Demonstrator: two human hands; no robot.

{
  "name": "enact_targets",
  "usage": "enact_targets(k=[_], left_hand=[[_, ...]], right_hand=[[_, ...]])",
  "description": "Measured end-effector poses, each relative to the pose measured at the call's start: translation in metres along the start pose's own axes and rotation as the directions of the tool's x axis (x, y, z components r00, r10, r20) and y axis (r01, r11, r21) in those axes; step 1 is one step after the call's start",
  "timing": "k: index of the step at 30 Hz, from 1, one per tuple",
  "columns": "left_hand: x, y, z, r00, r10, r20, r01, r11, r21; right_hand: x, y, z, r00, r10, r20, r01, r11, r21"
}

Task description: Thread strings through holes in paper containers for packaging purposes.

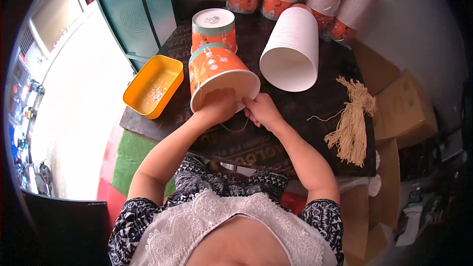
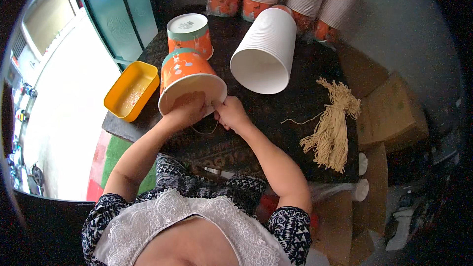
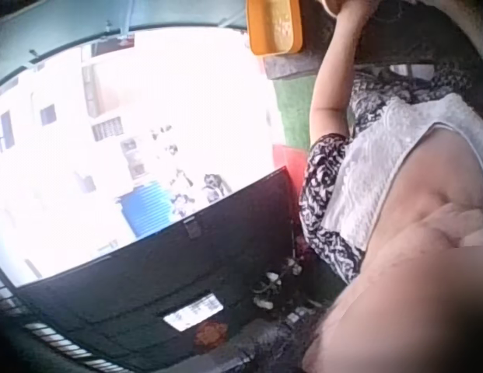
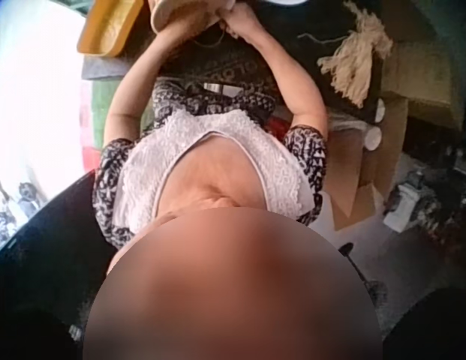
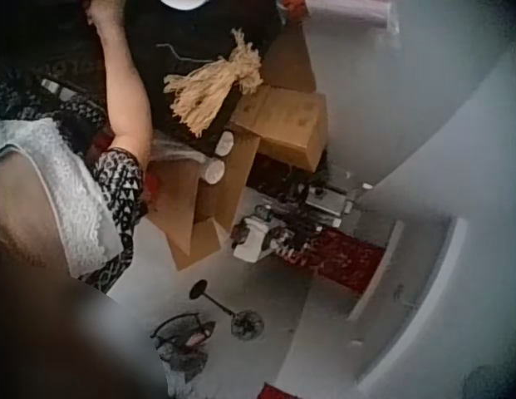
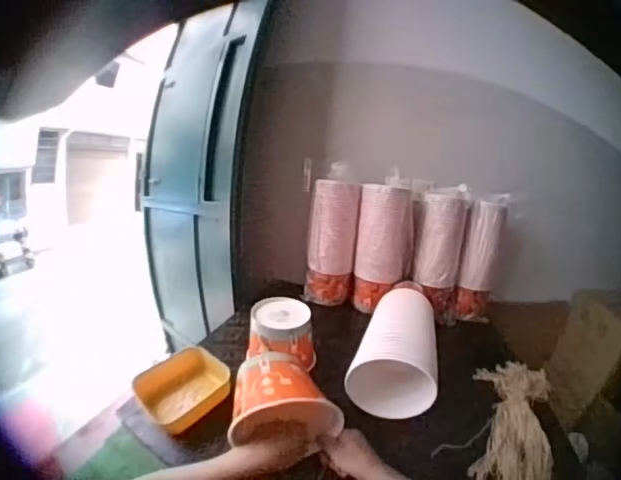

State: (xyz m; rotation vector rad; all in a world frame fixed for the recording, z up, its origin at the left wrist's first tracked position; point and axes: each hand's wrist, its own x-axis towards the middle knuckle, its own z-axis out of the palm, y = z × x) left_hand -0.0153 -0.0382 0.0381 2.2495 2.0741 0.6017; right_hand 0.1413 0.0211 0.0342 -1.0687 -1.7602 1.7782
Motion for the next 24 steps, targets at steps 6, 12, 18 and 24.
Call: enact_targets(k=[6, 12, 18, 24], left_hand=[[0.004, 0.001, -0.001, 0.981, -0.188, 0.045, 0.193, 0.967, -0.167], [0.0, -0.012, 0.017, 0.973, -0.226, -0.053, 0.202, 0.937, -0.283], [0.003, -0.017, 0.008, 0.988, -0.145, 0.057, 0.154, 0.963, -0.22], [0.002, 0.005, -0.017, 0.965, -0.089, 0.246, 0.111, 0.991, -0.076]], right_hand=[[0.003, 0.004, -0.005, 1.0, 0.011, 0.018, -0.011, 1.0, 0.017], [0.002, 0.004, -0.002, 0.999, 0.009, 0.04, -0.01, 1.0, 0.011], [0.002, 0.003, 0.0, 1.0, 0.012, 0.015, -0.012, 1.0, 0.006], [0.003, 0.002, 0.0, 0.999, 0.042, -0.018, -0.042, 0.999, -0.008]])
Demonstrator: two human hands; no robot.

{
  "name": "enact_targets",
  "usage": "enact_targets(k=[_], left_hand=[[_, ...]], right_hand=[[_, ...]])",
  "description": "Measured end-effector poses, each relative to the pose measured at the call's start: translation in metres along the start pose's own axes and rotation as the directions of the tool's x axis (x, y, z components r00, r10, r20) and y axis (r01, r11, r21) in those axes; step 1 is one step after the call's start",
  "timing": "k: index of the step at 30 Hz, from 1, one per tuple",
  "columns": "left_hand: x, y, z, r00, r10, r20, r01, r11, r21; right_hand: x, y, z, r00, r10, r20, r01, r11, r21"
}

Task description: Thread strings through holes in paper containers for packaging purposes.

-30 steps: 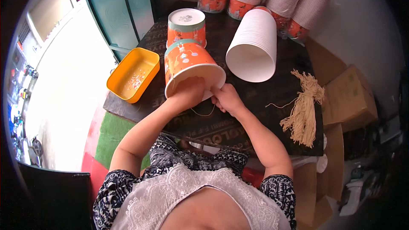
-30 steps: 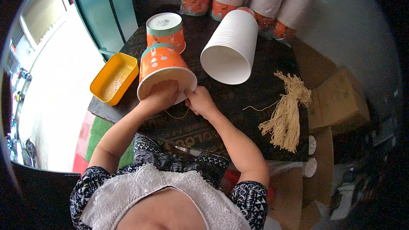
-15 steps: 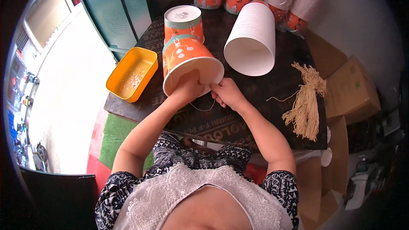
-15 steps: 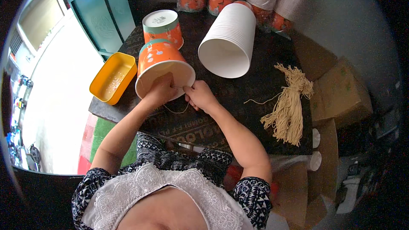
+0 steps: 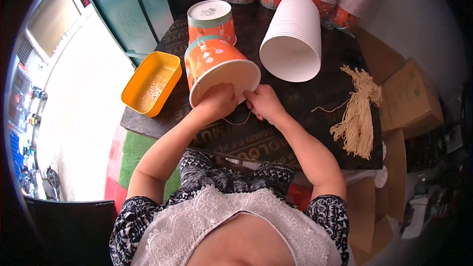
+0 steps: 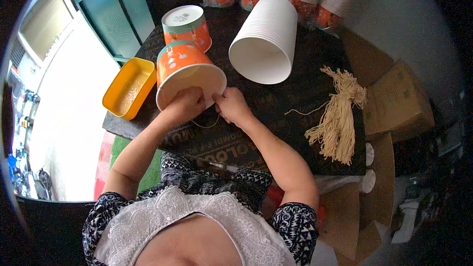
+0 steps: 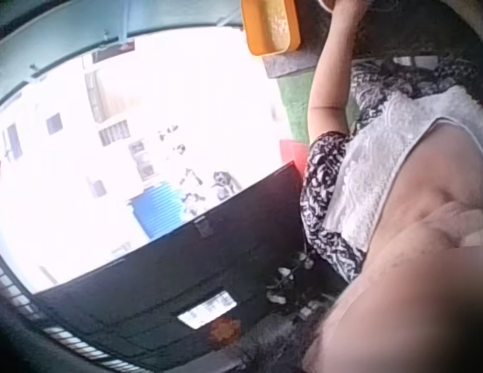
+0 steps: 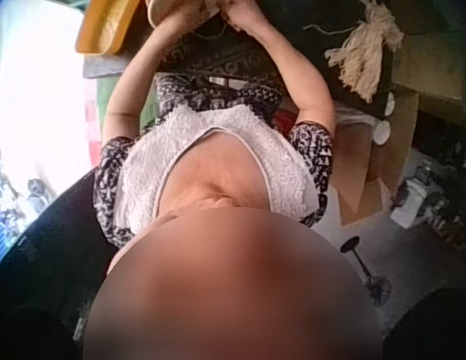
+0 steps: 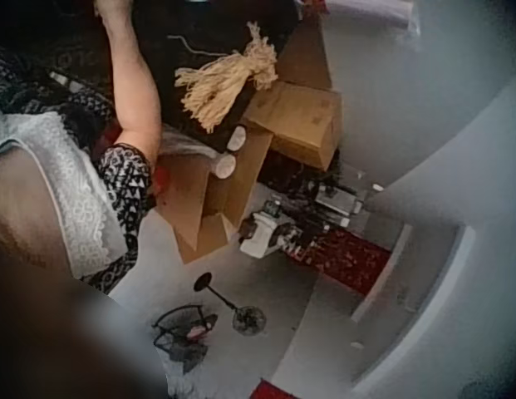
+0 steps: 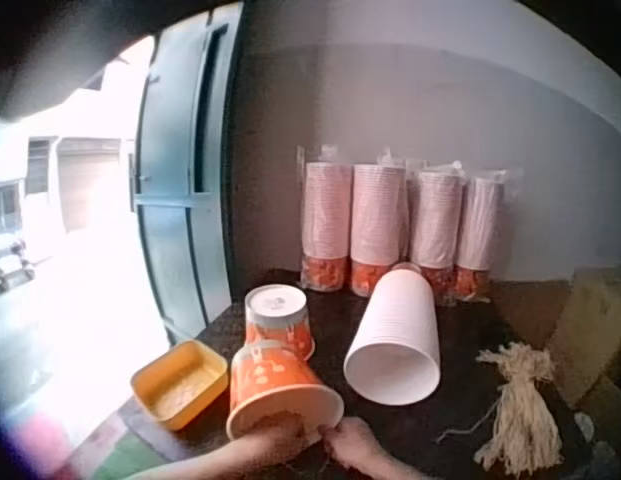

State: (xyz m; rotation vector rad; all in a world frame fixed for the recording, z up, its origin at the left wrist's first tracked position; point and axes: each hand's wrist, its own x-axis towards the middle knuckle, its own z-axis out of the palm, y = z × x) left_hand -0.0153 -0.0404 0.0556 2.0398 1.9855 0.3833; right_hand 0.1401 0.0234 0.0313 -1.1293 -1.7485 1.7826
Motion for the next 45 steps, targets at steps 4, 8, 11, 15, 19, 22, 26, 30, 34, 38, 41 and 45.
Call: enact_targets(k=[4, 8, 11, 15, 19, 22, 26, 30, 34, 38, 41, 45], left_hand=[[0.001, -0.006, 0.009, 0.989, 0.055, -0.14, -0.061, 0.997, -0.042], [0.004, -0.004, 0.009, 0.985, 0.015, -0.173, -0.04, 0.989, -0.14], [0.005, -0.009, 0.012, 0.994, -0.029, -0.109, 0.0, 0.966, -0.257], [0.004, -0.009, 0.012, 0.991, -0.067, -0.12, 0.013, 0.917, -0.398], [0.005, -0.009, 0.028, 0.956, -0.191, -0.224, 0.017, 0.795, -0.607], [0.004, 0.001, 0.034, 0.934, -0.301, -0.194, 0.048, 0.642, -0.765], [0.003, 0.011, 0.034, 0.916, -0.391, -0.092, 0.081, 0.405, -0.911], [0.003, 0.006, 0.032, 0.931, -0.364, 0.032, 0.116, 0.213, -0.97], [0.004, 0.006, 0.033, 0.923, -0.382, 0.047, 0.093, 0.102, -0.99], [0.003, 0.013, 0.027, 0.909, -0.417, 0.011, 0.135, 0.267, -0.954], [0.004, 0.007, 0.037, 0.914, -0.398, -0.082, 0.161, 0.54, -0.826], [-0.007, 0.016, 0.038, 0.869, -0.087, -0.487, -0.139, 0.902, -0.409]], right_hand=[[-0.001, 0.0, 0.0, 1.0, -0.03, 0.0, 0.03, 1.0, -0.004], [-0.001, 0.001, -0.001, 1.0, -0.031, 0.003, 0.031, 1.0, 0.001], [-0.003, -0.001, 0.0, 1.0, -0.013, 0.014, 0.012, 0.999, 0.045], [-0.001, 0.0, -0.001, 1.0, -0.017, 0.017, 0.017, 1.0, 0.005], [0.0, -0.001, 0.0, 1.0, -0.002, 0.021, 0.003, 0.998, -0.057], [0.004, 0.004, -0.001, 1.0, -0.021, 0.013, 0.022, 0.995, -0.094], [0.006, 0.009, -0.002, 0.998, -0.054, 0.027, 0.056, 0.997, -0.062], [0.002, 0.004, 0.0, 0.999, -0.047, 0.027, 0.049, 0.997, -0.062], [0.001, 0.006, -0.007, 0.992, -0.029, 0.12, 0.041, 0.994, -0.105], [-0.002, 0.001, -0.005, 0.995, -0.049, 0.09, 0.058, 0.993, -0.099], [0.006, 0.009, -0.003, 0.994, -0.086, 0.062, 0.093, 0.989, -0.115], [0.008, 0.012, -0.003, 0.993, -0.106, 0.048, 0.11, 0.99, -0.094]])
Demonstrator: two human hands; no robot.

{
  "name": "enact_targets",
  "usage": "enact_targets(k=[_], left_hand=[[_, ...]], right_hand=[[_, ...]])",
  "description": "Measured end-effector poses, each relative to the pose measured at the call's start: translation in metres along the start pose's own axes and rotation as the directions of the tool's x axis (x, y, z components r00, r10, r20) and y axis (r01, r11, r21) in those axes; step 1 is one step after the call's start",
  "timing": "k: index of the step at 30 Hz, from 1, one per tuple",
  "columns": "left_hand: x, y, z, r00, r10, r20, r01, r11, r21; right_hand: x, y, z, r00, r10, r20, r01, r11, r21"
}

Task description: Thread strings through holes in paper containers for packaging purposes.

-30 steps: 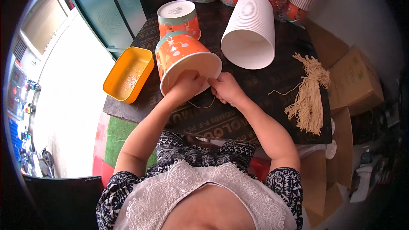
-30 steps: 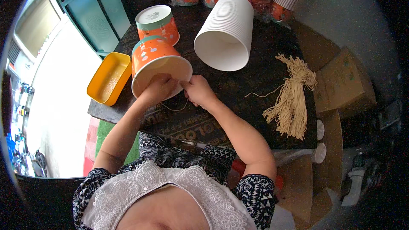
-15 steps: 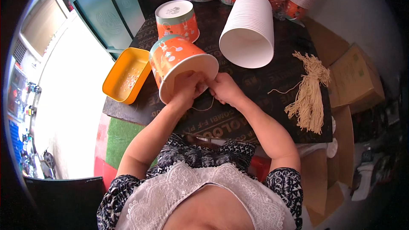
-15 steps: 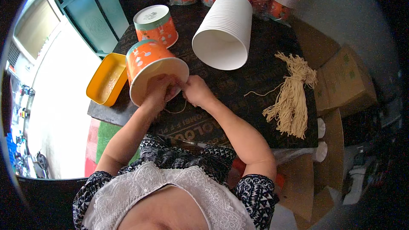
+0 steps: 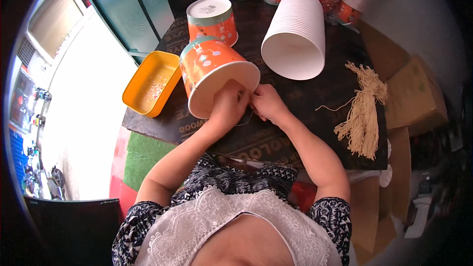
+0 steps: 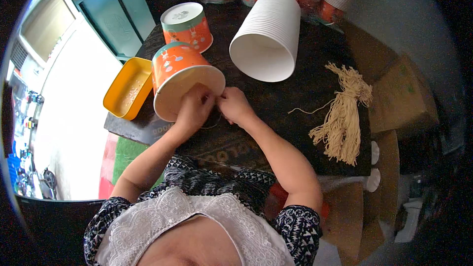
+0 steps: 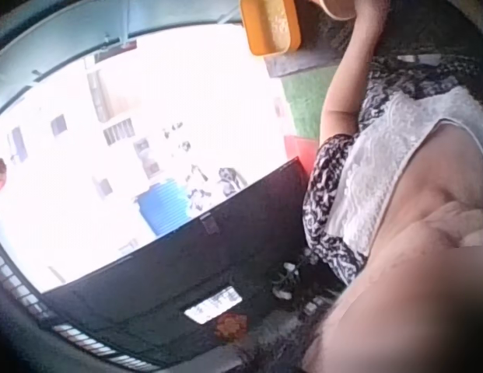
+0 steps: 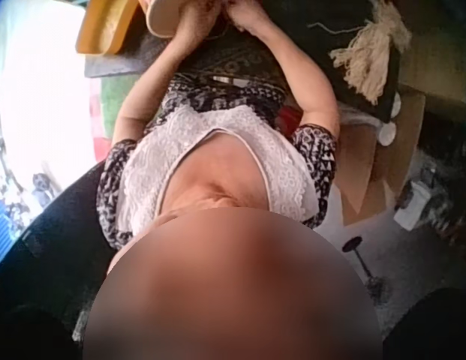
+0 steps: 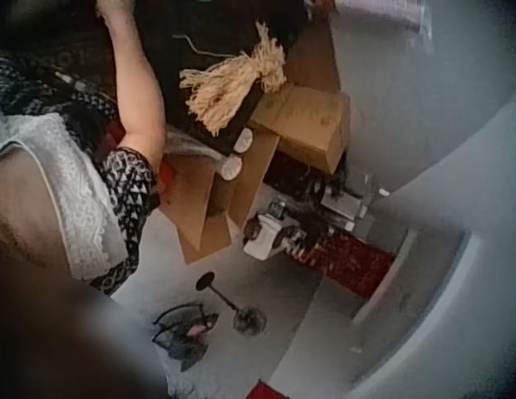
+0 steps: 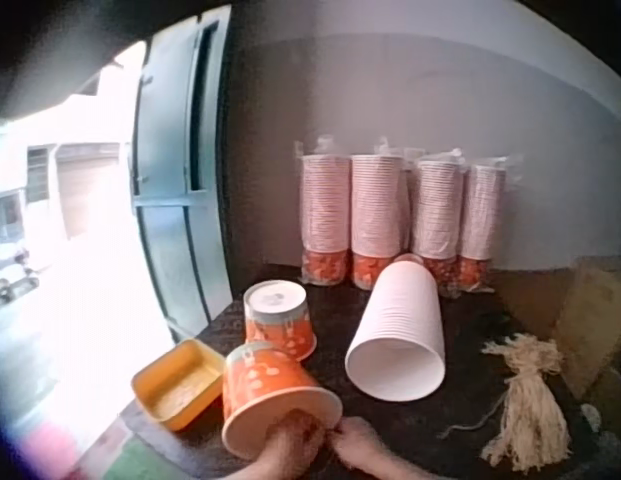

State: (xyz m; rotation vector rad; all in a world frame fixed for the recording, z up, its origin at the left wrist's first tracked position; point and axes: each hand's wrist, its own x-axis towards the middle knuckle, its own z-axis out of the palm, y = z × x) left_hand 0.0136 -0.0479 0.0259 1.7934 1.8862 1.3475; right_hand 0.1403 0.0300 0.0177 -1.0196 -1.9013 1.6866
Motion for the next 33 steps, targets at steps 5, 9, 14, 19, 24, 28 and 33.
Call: enact_targets(k=[5, 9, 14, 19, 24, 28, 33], left_hand=[[-0.038, 0.043, -0.027, 0.948, 0.308, 0.085, -0.314, 0.947, 0.074], [-0.085, 0.046, -0.052, 0.998, -0.014, 0.061, 0.024, 0.985, -0.168], [-0.112, 0.025, -0.072, 0.975, -0.2, 0.095, 0.221, 0.886, -0.407], [-0.105, 0.027, -0.069, 0.943, -0.305, 0.129, 0.323, 0.756, -0.57], [-0.073, 0.031, -0.065, 0.89, -0.425, 0.165, 0.426, 0.644, -0.636], [-0.062, 0.02, -0.064, 0.896, -0.364, 0.254, 0.442, 0.688, -0.576], [-0.049, 0.031, -0.06, 0.96, 0.272, 0.074, -0.273, 0.962, 0.013]], right_hand=[[-0.003, -0.006, 0.0, 0.998, 0.029, -0.051, -0.03, 0.999, -0.014], [-0.003, -0.006, 0.002, 0.996, 0.073, -0.047, -0.073, 0.997, 0.005], [-0.001, 0.0, 0.0, 0.997, 0.063, -0.038, -0.064, 0.998, -0.018], [-0.005, -0.008, 0.002, 0.998, 0.056, -0.026, -0.056, 0.998, -0.009], [-0.002, -0.001, 0.001, 0.998, 0.063, -0.028, -0.063, 0.998, -0.024], [-0.002, -0.001, 0.002, 0.999, 0.034, -0.033, -0.034, 0.999, 0.009], [-0.002, 0.0, 0.0, 0.999, 0.01, -0.05, -0.01, 1.0, -0.002]])
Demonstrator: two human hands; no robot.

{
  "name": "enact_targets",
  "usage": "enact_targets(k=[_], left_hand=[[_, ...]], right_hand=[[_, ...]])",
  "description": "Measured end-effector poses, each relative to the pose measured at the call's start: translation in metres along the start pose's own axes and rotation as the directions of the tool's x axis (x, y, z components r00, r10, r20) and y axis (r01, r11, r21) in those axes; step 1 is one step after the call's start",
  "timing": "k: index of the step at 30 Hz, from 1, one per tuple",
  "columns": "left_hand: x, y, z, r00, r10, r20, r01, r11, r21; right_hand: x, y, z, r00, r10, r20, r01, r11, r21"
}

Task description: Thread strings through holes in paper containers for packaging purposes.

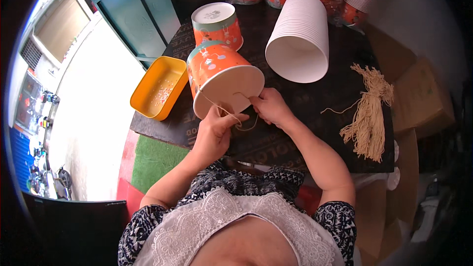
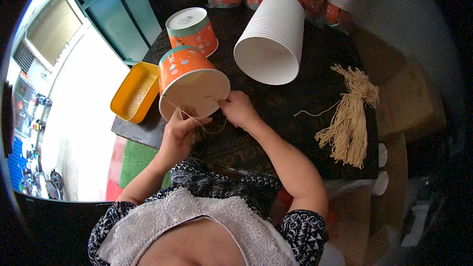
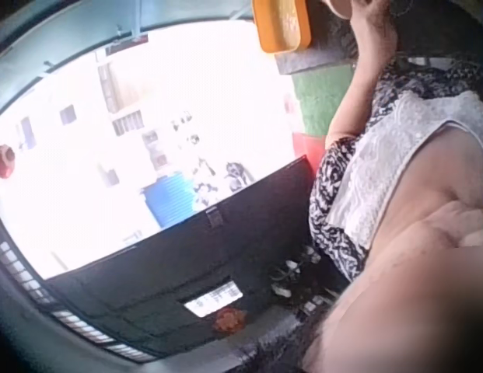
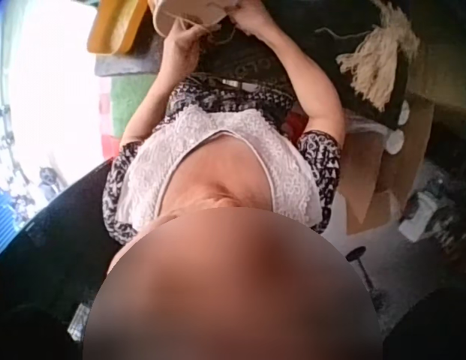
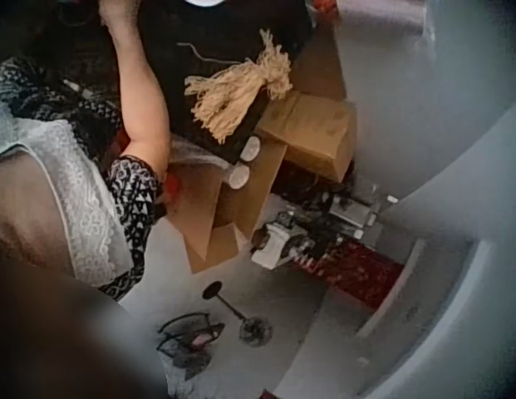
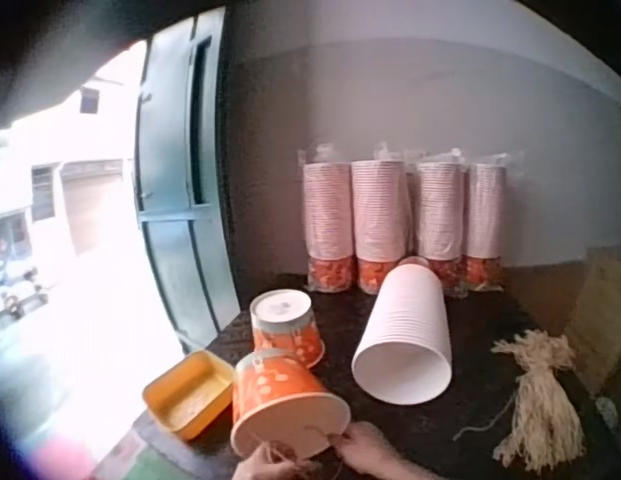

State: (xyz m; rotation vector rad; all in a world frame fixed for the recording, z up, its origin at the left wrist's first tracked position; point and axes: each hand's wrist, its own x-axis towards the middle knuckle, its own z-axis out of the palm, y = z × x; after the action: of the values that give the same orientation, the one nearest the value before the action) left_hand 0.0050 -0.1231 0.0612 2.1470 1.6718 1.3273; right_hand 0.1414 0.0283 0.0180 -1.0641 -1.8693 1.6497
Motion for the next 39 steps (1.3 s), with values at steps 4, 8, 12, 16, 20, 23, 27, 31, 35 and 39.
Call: enact_targets(k=[4, 8, 12, 16, 20, 23, 27, 31, 35, 39], left_hand=[[0.021, -0.007, 0.005, 0.992, 0.128, 0.007, -0.128, 0.984, 0.121], [0.036, -0.026, 0.009, 0.967, -0.131, 0.219, 0.071, 0.962, 0.263], [0.043, -0.056, 0.03, 0.968, -0.177, 0.18, 0.088, 0.905, 0.416], [0.048, -0.063, 0.037, 0.94, -0.266, 0.214, 0.129, 0.857, 0.498], [0.057, -0.068, 0.042, 0.903, -0.417, 0.105, 0.348, 0.853, 0.39], [0.06, -0.069, 0.043, 0.892, -0.427, 0.148, 0.344, 0.853, 0.392], [0.054, -0.084, 0.044, 0.9, -0.397, 0.181, 0.303, 0.867, 0.396], [0.058, -0.062, 0.035, 0.915, -0.365, 0.173, 0.28, 0.881, 0.38], [0.063, -0.052, 0.03, 0.865, -0.439, 0.243, 0.39, 0.893, 0.225], [0.052, -0.072, 0.039, 0.937, -0.345, 0.063, 0.329, 0.927, 0.177]], right_hand=[[0.002, 0.003, 0.001, 0.999, -0.033, 0.011, 0.033, 0.999, -0.011], [0.001, 0.002, 0.003, 0.999, -0.047, 0.001, 0.047, 0.998, -0.043], [0.002, 0.002, 0.001, 0.999, -0.023, 0.025, 0.024, 0.999, -0.036], [0.001, 0.002, 0.001, 0.999, -0.026, 0.025, 0.025, 1.0, 0.007], [0.001, 0.002, 0.001, 1.0, -0.008, 0.029, 0.007, 1.0, 0.011], [0.0, 0.0, -0.001, 0.999, -0.003, 0.044, 0.003, 1.0, 0.002], [-0.001, -0.005, 0.0, 0.998, 0.01, 0.059, -0.009, 1.0, -0.011], [-0.001, -0.005, -0.002, 0.998, 0.009, 0.06, -0.008, 1.0, -0.014], [0.0, -0.003, -0.002, 0.998, 0.013, 0.058, -0.011, 0.999, -0.035], [0.0, -0.005, 0.0, 0.998, 0.009, 0.057, -0.007, 0.999, -0.037]])
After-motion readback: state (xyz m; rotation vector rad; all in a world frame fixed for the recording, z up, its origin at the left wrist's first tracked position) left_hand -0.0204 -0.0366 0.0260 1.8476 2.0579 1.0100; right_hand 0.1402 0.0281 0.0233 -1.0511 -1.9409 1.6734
